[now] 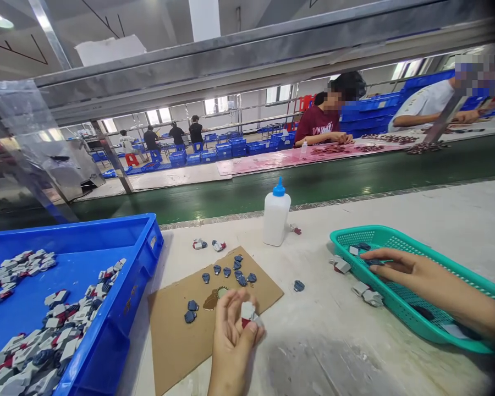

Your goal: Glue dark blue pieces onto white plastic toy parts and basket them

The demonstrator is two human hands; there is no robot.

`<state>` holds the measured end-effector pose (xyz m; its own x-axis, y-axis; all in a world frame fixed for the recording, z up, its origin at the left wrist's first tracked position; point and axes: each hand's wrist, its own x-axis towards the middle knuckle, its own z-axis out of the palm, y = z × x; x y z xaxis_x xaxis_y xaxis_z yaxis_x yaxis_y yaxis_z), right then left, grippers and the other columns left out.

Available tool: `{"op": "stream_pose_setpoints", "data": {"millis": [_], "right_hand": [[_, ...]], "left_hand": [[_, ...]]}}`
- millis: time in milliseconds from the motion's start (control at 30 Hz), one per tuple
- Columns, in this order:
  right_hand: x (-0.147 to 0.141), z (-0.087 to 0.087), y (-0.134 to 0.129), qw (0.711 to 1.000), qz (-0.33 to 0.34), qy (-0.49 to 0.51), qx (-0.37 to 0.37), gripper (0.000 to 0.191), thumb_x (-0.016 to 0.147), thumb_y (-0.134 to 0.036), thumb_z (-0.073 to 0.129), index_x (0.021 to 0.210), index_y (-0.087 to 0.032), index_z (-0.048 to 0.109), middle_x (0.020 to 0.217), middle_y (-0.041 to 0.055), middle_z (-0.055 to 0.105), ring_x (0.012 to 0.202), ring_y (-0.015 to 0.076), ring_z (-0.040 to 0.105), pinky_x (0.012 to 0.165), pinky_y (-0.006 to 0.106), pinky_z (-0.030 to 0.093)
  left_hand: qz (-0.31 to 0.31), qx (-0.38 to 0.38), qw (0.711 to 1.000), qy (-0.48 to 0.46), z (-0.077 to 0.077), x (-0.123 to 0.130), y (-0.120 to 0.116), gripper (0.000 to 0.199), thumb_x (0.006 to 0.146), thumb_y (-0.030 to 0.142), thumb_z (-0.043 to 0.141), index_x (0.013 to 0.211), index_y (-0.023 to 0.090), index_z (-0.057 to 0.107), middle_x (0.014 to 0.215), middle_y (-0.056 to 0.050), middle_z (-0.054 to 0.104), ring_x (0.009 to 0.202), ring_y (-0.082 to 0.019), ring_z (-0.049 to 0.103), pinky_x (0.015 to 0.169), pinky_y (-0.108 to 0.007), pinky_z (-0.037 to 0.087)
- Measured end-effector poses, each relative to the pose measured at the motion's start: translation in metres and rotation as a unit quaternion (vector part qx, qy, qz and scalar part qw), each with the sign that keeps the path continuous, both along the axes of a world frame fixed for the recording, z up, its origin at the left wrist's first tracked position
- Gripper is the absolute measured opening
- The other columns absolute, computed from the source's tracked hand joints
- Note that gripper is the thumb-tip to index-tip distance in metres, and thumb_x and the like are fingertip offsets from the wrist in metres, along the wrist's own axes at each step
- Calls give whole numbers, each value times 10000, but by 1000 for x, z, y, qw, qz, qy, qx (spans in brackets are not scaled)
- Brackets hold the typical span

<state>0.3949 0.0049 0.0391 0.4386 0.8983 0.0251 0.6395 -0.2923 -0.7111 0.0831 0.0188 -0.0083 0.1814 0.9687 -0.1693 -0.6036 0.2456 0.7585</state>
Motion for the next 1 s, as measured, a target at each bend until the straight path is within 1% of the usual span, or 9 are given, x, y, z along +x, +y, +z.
{"op": "stream_pose_setpoints", "data": {"millis": [133, 300, 400, 500, 633, 733, 867, 933, 1000], "right_hand": [[-11, 14, 0, 1000, -5, -17, -2, 381, 723, -517, 465, 1008, -269, 517, 1021, 61, 582, 905, 252, 545, 742, 354, 433], [-37, 23, 7, 999, 0, 34, 25, 425, 722, -543, 413, 1007, -253, 537, 841, 66, 586, 746, 209, 540, 606, 308, 451], [-63, 24, 12, 992, 50, 117, 3, 450, 654, -589, 502, 925, -236, 565, 820, 70, 587, 695, 193, 532, 562, 282, 450], [-91, 21, 18, 974, 114, 193, -3, 444, 638, -588, 554, 886, -221, 570, 711, 55, 560, 610, 174, 513, 524, 280, 427], [-119, 14, 26, 944, 217, 244, -36, 382, 698, -540, 527, 837, -188, 576, 587, 26, 512, 538, 158, 494, 507, 286, 396], [-134, 13, 29, 929, 261, 256, -57, 382, 734, -523, 514, 896, -179, 557, 670, 39, 559, 580, 160, 535, 523, 280, 409], [-151, 12, 29, 891, 356, 265, -100, 389, 780, -455, 517, 1074, -202, 497, 942, 79, 601, 817, 192, 588, 676, 291, 454], [-159, 10, 30, 884, 394, 232, -101, 369, 815, -447, 471, 1099, -214, 501, 943, 69, 605, 861, 198, 584, 699, 288, 449], [-167, 9, 32, 894, 409, 161, -87, 347, 841, -449, 423, 1078, -223, 537, 837, 47, 611, 796, 187, 584, 663, 277, 436]], "left_hand": [[-9, -103, 992, -72, 8, -17, 0, 478, 563, 149, 770, 1003, 205, 592, 1216, -66, 527, 1181, -210, 432, 717, -125, 508], [27, -109, 985, -129, 16, -37, -3, 441, 528, 110, 790, 929, 210, 636, 1081, -47, 614, 1043, -218, 553, 700, -157, 540], [61, -117, 989, -74, 11, -46, -4, 573, 486, 210, 830, 1009, 237, 596, 908, -37, 660, 866, -213, 634, 577, -181, 561], [90, -100, 990, -39, 2, -53, -4, 633, 473, 270, 836, 1048, 225, 575, 791, -8, 649, 666, -150, 644, 500, -176, 551], [110, -81, 990, -38, -5, -55, -4, 570, 488, 273, 829, 1010, 215, 606, 792, -3, 640, 624, -104, 617, 489, -146, 531], [101, -72, 992, -19, -5, -52, -5, 530, 471, 280, 835, 955, 187, 640, 770, -22, 649, 598, -113, 618, 480, -140, 519], [96, -71, 993, -2, -6, -51, -6, 453, 448, 285, 843, 846, 152, 671, 728, -37, 656, 584, -114, 620, 489, -127, 512], [100, -72, 992, -14, -5, -54, -6, 434, 473, 270, 835, 864, 182, 667, 744, -23, 659, 599, -102, 618, 503, -124, 515], [99, -67, 992, -34, -5, -55, -6, 421, 498, 266, 825, 881, 207, 660, 752, -7, 656, 606, -87, 613, 513, -121, 515]]}}
